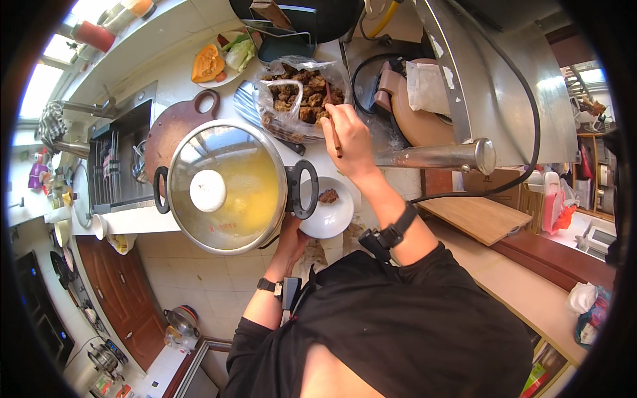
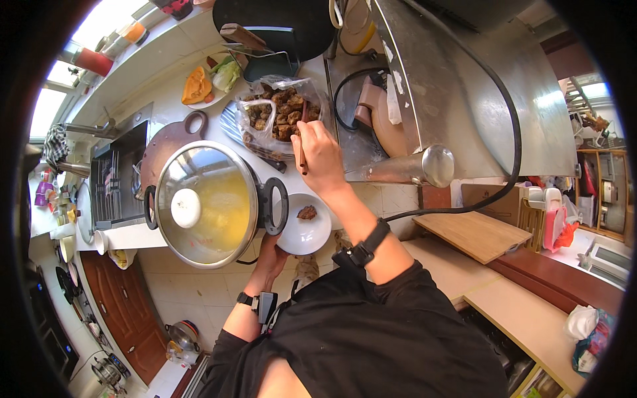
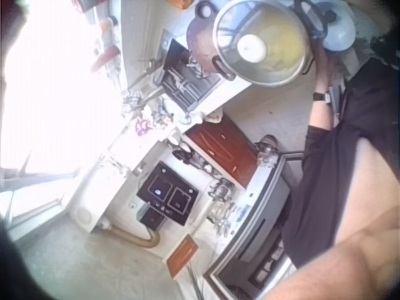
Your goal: The person serves food from a plastic bag into a bowl using chopsticks, then moves to the dining area to plug in an electric cooker and arrange items on the table.
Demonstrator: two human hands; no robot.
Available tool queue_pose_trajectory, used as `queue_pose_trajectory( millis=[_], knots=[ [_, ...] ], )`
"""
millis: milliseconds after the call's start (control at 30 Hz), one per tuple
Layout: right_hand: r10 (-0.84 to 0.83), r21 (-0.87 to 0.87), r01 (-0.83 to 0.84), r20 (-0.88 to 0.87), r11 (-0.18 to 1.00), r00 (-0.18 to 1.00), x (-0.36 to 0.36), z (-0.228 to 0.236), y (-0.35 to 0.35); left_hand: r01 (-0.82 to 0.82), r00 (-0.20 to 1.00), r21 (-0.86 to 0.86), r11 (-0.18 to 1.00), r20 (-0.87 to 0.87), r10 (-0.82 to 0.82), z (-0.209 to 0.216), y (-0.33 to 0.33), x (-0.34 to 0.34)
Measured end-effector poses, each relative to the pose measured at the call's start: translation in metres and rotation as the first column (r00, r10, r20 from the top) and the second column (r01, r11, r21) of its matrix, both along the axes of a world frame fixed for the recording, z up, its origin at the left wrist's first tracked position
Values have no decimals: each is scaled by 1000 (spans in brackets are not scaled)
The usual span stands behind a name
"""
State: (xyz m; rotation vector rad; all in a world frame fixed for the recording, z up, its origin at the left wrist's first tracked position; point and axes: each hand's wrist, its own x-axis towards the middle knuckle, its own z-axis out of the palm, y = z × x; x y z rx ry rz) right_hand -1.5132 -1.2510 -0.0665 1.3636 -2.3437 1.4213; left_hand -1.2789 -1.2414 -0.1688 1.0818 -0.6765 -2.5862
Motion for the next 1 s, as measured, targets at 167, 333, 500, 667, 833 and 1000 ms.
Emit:
queue_pose_trajectory(
  millis=[167, 333, 500, 667, 833, 1000],
  knots=[
    [150, -99, -139, 123, 985, 981, 10, -16, -19, -22, 997, 47, 999, 70, 18, 3, -5, 6],
    [230, -140, -210, 152, 968, 961, 18, -9, -10, -25, 996, 33, 999, 86, 22, -5, -7, 11],
    [88, -150, -65, 154, 986, 984, 6, 3, 16, 68, 995, -22, 997, 81, -66, -19, -10, 17],
    [-47, -39, 50, 57, 998, 997, -7, 4, 27, 47, 996, -8, 999, 76, -46, -21, -9, 17],
    [-91, -29, 91, 18, 995, 996, -7, 5, 25, 25, 994, -3, 1000, 109, -24, -19, -9, 19],
    [-11, -163, 39, 168, 986, 986, -2, 21, 18, 70, 994, -51, 996, 87, -65, -23, -11, 26]
  ],
)
